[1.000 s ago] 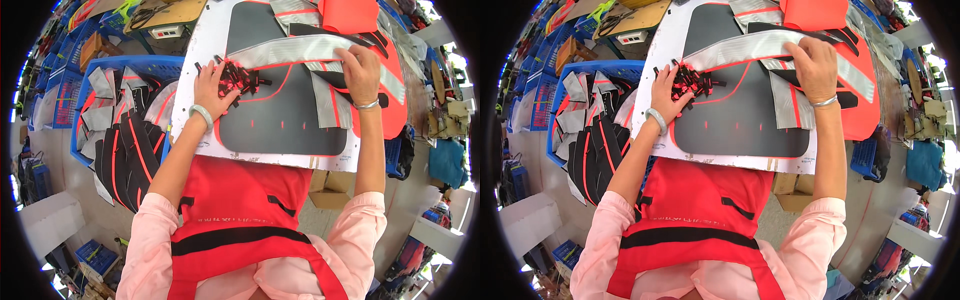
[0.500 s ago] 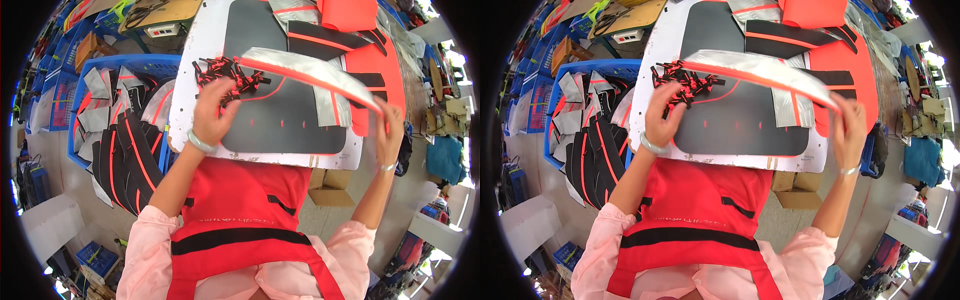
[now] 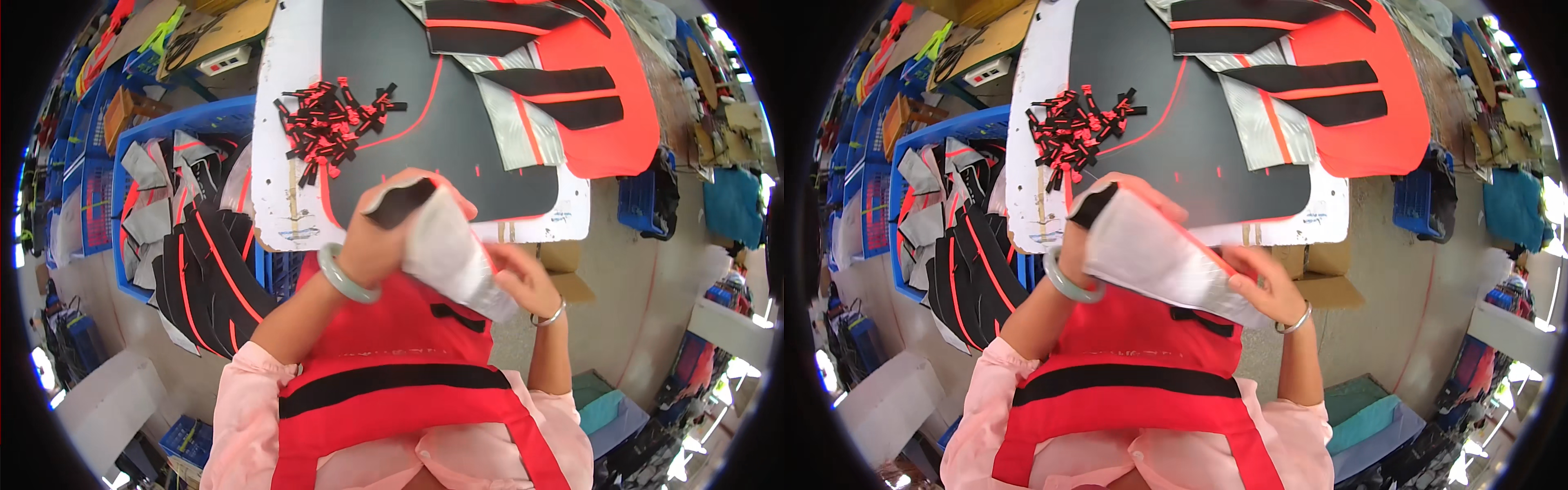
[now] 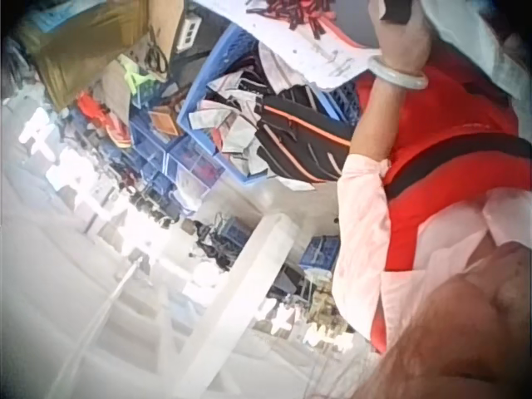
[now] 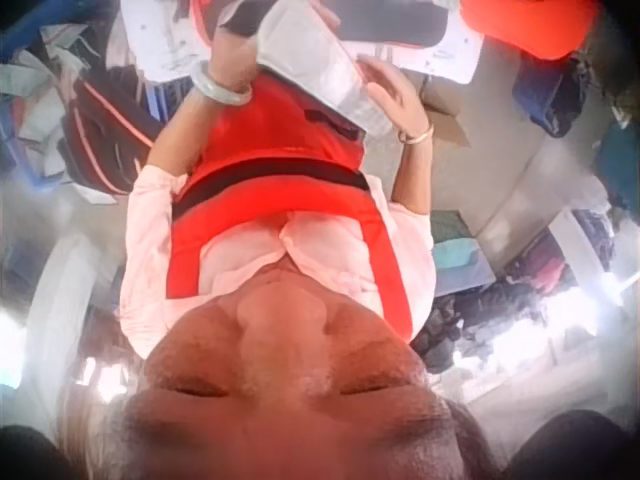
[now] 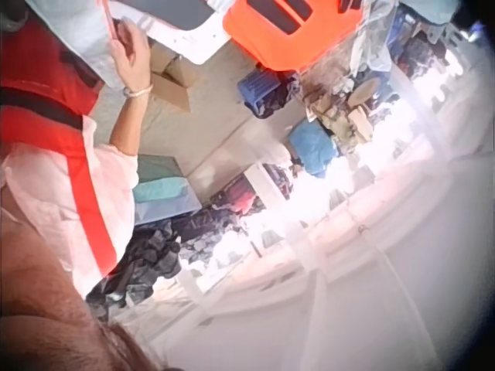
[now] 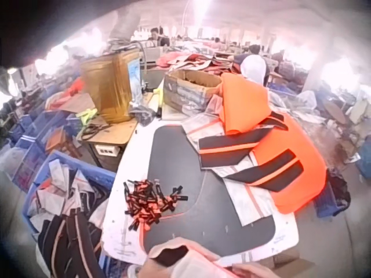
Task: The person attaches small red and black fabric strips to the edges of larger black and red fabric pieces. They pick up a strip, align it with the edge of a fabric piece, and press it into place. The person repeats this process for multiple fabric pieces, handling them one at a time.
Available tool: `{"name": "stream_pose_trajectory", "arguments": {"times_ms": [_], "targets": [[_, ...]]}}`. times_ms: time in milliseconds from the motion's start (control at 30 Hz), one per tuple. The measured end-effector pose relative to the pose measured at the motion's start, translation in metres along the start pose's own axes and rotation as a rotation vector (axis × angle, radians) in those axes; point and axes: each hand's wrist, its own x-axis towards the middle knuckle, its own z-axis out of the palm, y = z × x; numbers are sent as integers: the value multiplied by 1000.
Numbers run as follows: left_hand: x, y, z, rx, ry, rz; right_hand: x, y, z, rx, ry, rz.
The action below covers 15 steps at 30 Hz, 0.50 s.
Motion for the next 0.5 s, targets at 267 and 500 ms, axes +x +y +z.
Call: {"name": "stream_pose_trajectory", "arguments": {"times_ms": [267, 500], "targets": [[0, -21, 38, 667, 3, 356, 34, -146, 39, -609, 578, -612], [-13, -24, 15, 727, -95, 419, 43, -124, 24, -329, 237, -513]]}}
